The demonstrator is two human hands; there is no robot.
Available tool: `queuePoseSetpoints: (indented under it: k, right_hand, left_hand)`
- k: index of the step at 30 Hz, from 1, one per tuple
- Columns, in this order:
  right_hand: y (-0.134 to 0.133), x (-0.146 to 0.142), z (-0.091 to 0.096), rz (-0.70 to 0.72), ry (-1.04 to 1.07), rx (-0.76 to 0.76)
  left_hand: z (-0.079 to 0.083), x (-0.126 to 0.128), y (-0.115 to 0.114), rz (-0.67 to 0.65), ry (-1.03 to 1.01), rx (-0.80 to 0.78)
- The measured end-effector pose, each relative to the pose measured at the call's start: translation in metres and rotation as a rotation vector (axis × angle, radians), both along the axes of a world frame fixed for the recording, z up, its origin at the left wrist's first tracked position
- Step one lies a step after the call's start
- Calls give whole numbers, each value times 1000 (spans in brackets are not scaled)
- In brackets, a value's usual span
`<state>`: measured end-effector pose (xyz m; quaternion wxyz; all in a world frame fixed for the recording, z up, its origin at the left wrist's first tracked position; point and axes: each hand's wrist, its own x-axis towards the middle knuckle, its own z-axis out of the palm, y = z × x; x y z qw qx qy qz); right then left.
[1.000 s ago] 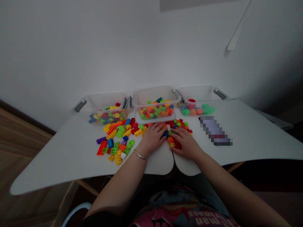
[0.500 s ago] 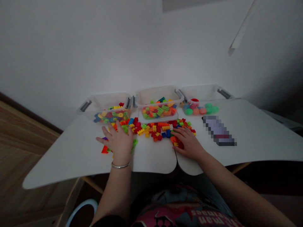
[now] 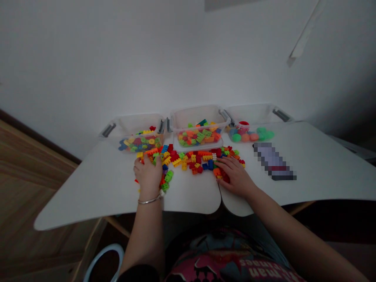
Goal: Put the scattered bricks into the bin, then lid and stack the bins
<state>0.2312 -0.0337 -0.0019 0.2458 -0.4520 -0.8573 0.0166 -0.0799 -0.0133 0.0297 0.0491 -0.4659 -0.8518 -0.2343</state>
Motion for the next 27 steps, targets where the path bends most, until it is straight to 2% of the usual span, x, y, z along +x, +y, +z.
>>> queuePoseSetpoints:
  k: [4,11,16,18,22,25,27]
  right_hand:
    - [1,0,-2,-4,-12,0]
    - [2,1,-5,-3,-1,14]
    - [2,2,-5,-4,12,13]
    - [2,3,-5,-2,19,12]
    - [1,2,-4,-11,34,26]
    - [-2,1,-3,-42,45,58]
    - [-4,0,-3,-54,45,79]
  left_hand:
    - [-5,7,5,-48,-8,-40]
    - [-5,29,12,-87,-54,-21]
    - [1,28,13,-146,-128,-30]
    - [8,20,7,-168,-116,-28]
    - [17,2,-18,-81,-18,7]
    - [12,-3,-37,-8,-49,-67]
    - [4,-2,-45,-5,-77,-100]
